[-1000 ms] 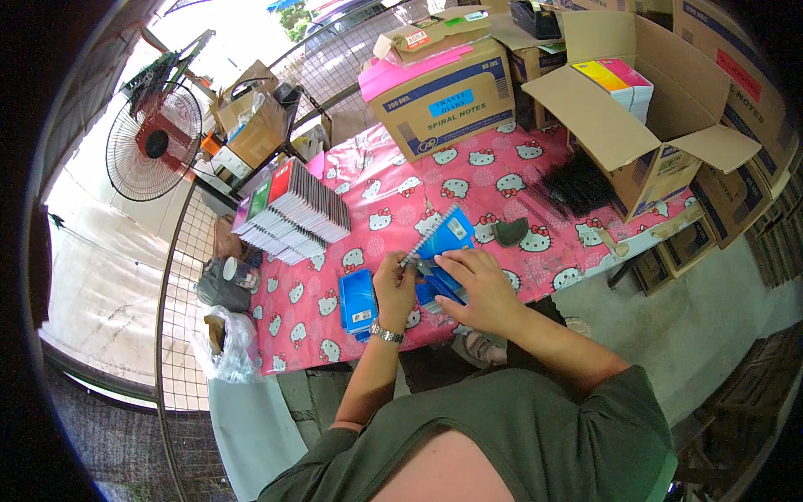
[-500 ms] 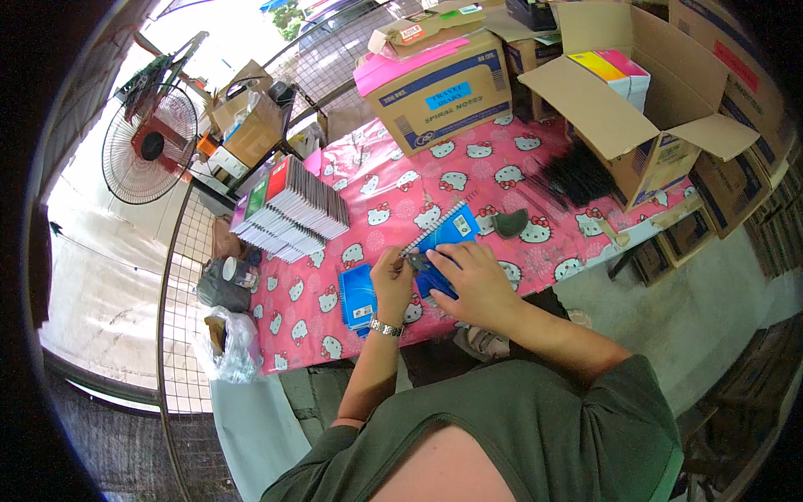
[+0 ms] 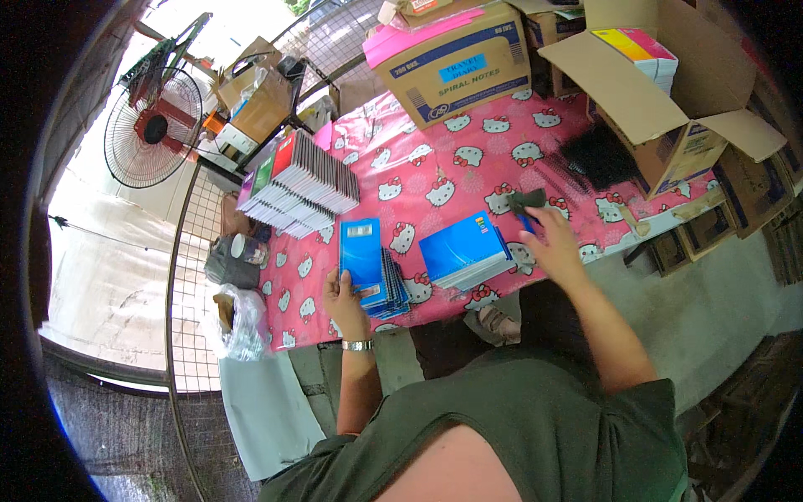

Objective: The person manually inserts a plastic spiral coil through the pre-punched holes of a notebook and uses a hand tool to crimp and trim the ends.

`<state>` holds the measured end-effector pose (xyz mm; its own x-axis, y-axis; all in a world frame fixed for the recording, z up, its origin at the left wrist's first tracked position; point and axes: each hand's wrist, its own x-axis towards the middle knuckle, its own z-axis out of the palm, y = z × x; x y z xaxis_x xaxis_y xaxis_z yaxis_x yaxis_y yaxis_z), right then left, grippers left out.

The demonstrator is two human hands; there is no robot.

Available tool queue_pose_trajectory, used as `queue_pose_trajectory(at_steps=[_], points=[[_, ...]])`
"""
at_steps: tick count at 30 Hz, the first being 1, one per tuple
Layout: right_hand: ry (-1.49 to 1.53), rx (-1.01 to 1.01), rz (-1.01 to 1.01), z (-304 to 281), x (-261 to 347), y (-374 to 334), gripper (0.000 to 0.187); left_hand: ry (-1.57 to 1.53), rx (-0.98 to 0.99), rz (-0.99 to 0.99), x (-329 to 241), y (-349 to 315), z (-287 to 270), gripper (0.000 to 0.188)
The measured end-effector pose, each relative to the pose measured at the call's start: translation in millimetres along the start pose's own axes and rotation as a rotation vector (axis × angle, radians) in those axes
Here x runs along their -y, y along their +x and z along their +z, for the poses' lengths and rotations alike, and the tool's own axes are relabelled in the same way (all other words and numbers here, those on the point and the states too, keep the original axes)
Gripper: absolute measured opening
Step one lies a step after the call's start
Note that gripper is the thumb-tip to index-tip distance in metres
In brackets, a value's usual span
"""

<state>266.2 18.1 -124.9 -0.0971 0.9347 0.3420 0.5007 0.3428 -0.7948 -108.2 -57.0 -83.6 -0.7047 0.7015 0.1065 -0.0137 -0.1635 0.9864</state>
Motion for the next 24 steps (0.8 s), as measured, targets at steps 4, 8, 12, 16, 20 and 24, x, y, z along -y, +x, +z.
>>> queue_pose_trajectory(at_steps=[4,8,12,16,20,24], points=[[-0.497,0.201,0.042,23,-63,-29,0.050,0.488,-0.054,0.049,44,11,-61,0.013],[-0.446,-0.050,-0.053,29,-85,5,0.035,0.922,-0.206,0.298,50,5,-64,0.021],[-0.596,-0.252,0.063,7,-126,75,0.023,1.030,-0.257,0.247,41,3,-53,0.028],[-0.752,-0.068,0.087,6,-147,87,0.021,1.154,-0.266,0.262,40,0,-47,0.026],[-0.579,-0.063,0.167,-1,-153,95,0.019,1.439,-0.309,0.362,34,0,-31,0.027],[-0.311,-0.339,-0.008,-6,-127,107,0.025,0.920,0.176,0.976,-11,-18,43,0.032]])
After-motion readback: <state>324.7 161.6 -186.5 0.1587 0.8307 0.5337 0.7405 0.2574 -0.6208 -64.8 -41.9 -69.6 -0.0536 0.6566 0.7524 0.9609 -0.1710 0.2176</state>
